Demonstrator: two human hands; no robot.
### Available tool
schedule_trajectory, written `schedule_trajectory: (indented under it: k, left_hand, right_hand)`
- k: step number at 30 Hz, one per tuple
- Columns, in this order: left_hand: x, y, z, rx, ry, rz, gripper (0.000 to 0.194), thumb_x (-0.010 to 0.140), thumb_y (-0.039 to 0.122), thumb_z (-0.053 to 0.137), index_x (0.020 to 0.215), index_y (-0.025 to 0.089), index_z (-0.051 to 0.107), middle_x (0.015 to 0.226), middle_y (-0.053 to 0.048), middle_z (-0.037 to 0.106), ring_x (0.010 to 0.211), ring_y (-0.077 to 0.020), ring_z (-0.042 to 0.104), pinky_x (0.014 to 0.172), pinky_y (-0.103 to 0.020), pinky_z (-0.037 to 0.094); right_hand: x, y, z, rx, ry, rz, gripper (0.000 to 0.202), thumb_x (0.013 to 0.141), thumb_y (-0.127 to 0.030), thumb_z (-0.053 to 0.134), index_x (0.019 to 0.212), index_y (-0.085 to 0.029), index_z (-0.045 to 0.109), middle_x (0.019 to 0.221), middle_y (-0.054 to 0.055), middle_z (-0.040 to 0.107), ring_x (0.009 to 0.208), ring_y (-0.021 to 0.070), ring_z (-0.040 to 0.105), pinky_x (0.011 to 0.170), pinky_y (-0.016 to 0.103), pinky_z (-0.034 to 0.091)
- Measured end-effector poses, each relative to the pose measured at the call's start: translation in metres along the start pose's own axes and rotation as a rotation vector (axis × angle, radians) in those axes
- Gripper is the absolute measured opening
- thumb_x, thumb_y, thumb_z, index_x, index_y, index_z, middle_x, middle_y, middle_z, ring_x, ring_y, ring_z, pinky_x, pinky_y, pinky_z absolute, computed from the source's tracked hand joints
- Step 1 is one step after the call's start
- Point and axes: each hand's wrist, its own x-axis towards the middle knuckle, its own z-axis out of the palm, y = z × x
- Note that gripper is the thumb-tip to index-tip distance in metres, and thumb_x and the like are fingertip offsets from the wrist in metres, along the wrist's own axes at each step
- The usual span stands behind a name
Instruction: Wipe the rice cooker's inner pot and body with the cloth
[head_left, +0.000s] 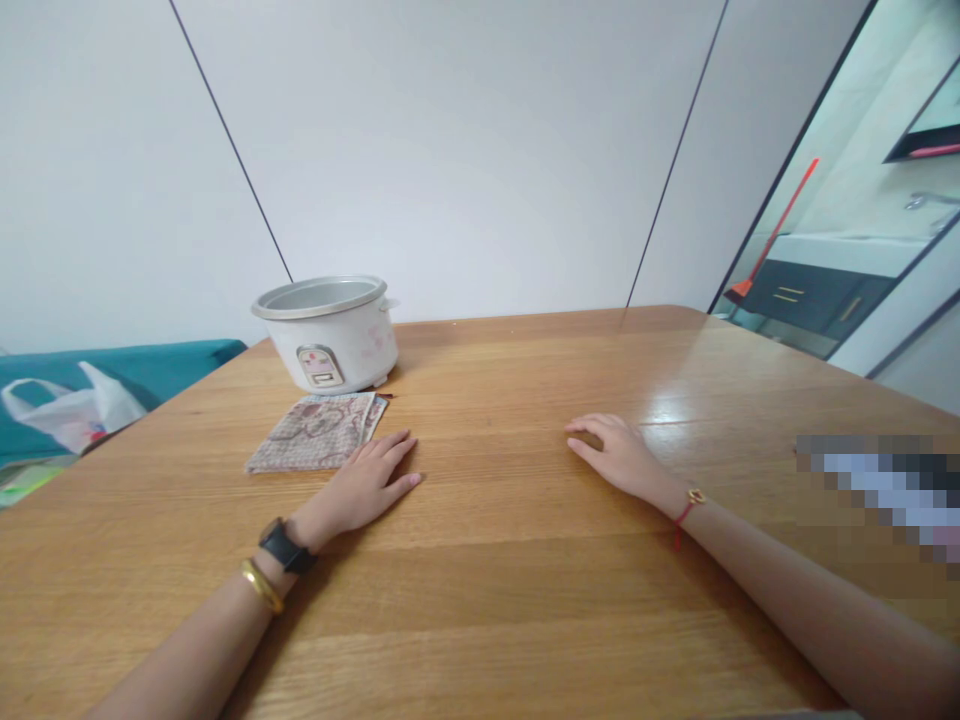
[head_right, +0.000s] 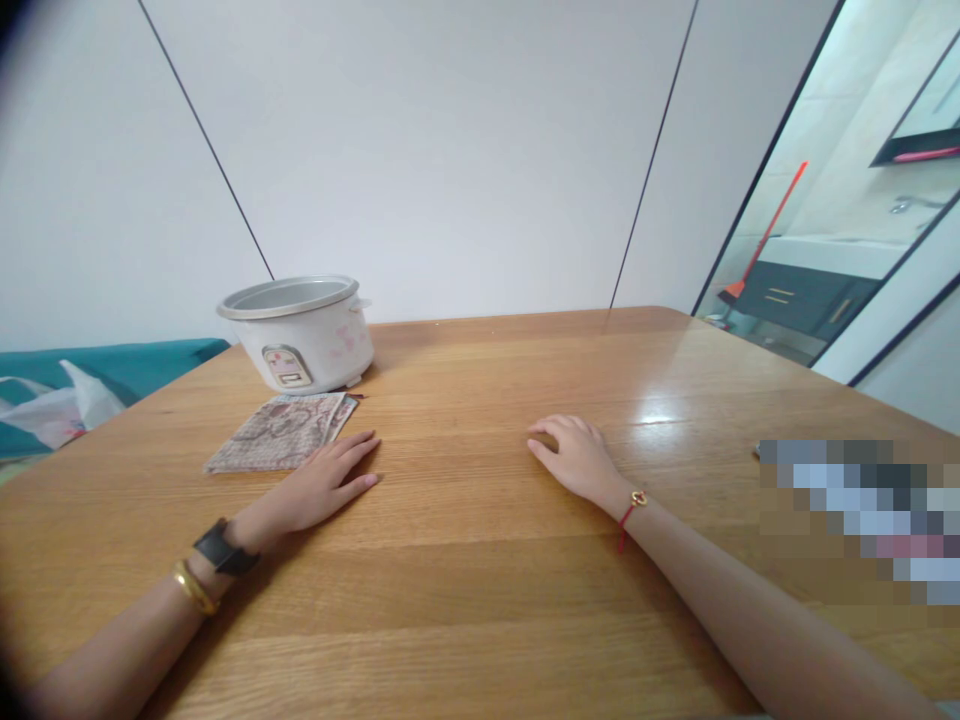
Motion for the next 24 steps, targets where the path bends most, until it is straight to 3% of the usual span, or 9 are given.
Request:
schedule_trajectory:
  k: [16,24]
  left_hand:
    - [0.0000,0.0004,-0.0004,-0.008,0.002,0.009,0.072,0.099,0.064,0.036,0.151,0.015,0.044,0.159,-0.014,0.038,0.146,-0.0311,0.037,0.121,-0.049,0.029]
    - [-0.0006,0.0017,-0.0010,0.000,0.006,0.007,0.072,0.098,0.064,0.036,0.150,0.015,0.045,0.159,-0.014,0.038,0.146,-0.0306,0.037,0.120,-0.048,0.030]
  right_hand:
    - [-0.0015,-0.0022,-0.0018,-0.027,-0.030,0.002,0.032,0.092,-0.043,0.050,0.109,-0.026,0.072,0.124,0.007,0.069,0.118,0.0280,0.059,0.106,0.051,0.042]
    - [-0.0031,-0.0089,-0.0065,-0.097,-0.094,0.012,0.039,0.095,-0.045,0.047,0.119,-0.024,0.069,0.132,0.009,0.065,0.125,0.0282,0.056,0.110,0.053,0.039]
